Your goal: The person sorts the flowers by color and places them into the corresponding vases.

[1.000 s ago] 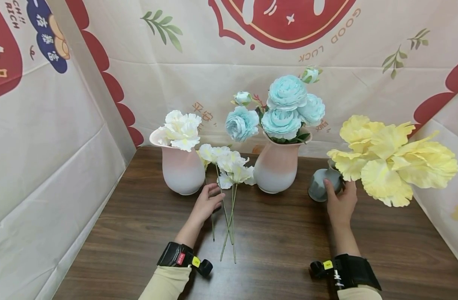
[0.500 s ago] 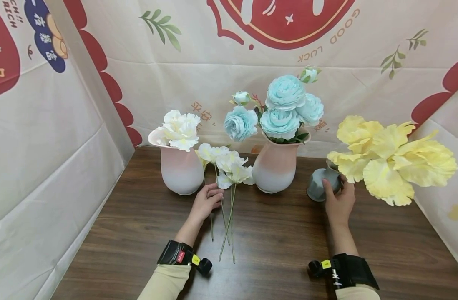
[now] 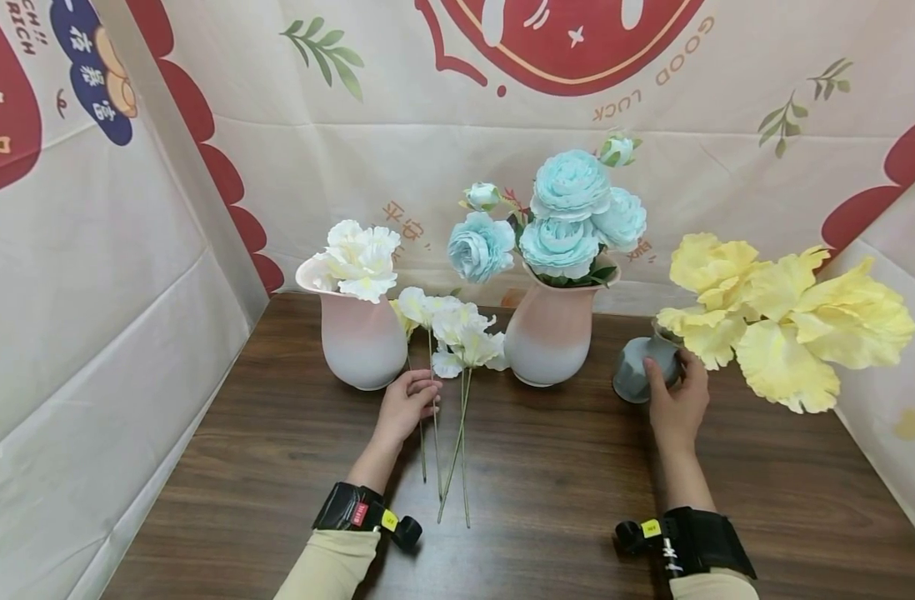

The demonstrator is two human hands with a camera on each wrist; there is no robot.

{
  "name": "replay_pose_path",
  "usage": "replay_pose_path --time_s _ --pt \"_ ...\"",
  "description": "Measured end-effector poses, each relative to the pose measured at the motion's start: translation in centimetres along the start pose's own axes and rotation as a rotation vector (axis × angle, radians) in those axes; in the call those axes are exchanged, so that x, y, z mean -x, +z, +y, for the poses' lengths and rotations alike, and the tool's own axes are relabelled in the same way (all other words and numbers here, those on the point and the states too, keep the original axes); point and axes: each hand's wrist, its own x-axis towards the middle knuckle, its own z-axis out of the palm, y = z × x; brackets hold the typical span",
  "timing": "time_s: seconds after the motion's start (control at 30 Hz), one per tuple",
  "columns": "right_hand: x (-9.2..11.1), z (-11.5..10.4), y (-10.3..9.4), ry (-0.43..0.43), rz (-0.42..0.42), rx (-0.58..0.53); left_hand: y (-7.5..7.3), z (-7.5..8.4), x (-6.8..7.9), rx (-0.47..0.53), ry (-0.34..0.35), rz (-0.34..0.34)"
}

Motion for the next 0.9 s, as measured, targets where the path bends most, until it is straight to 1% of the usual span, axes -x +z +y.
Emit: replay_pose_path --time_s 0.1,0.27,0.43,0.6,0.9 --pt "0.0 0.0 0.0 0.004 -0.002 0.002 0.0 -0.1 -0.1 0.0 -0.002 0.008" --pt "0.1 -0.2 0.0 -0.023 0.001 0.003 -0.1 -0.2 -0.2 0.004 0.001 0.017" --pt "0.4 -1.8 -0.2 -0.036 0.006 -0.005 -0.1 -0.2 -0.2 0.008 0.007 0.027" --pt "0.7 -3.3 -0.4 -0.028 0.003 -0.002 -0.1 0.0 -0.1 0.017 0.015 0.035" --pt "0.7 -3.5 -0.4 -0.035 0.001 -0.027 -0.1 0.2 0.0 0.021 0.031 0.038"
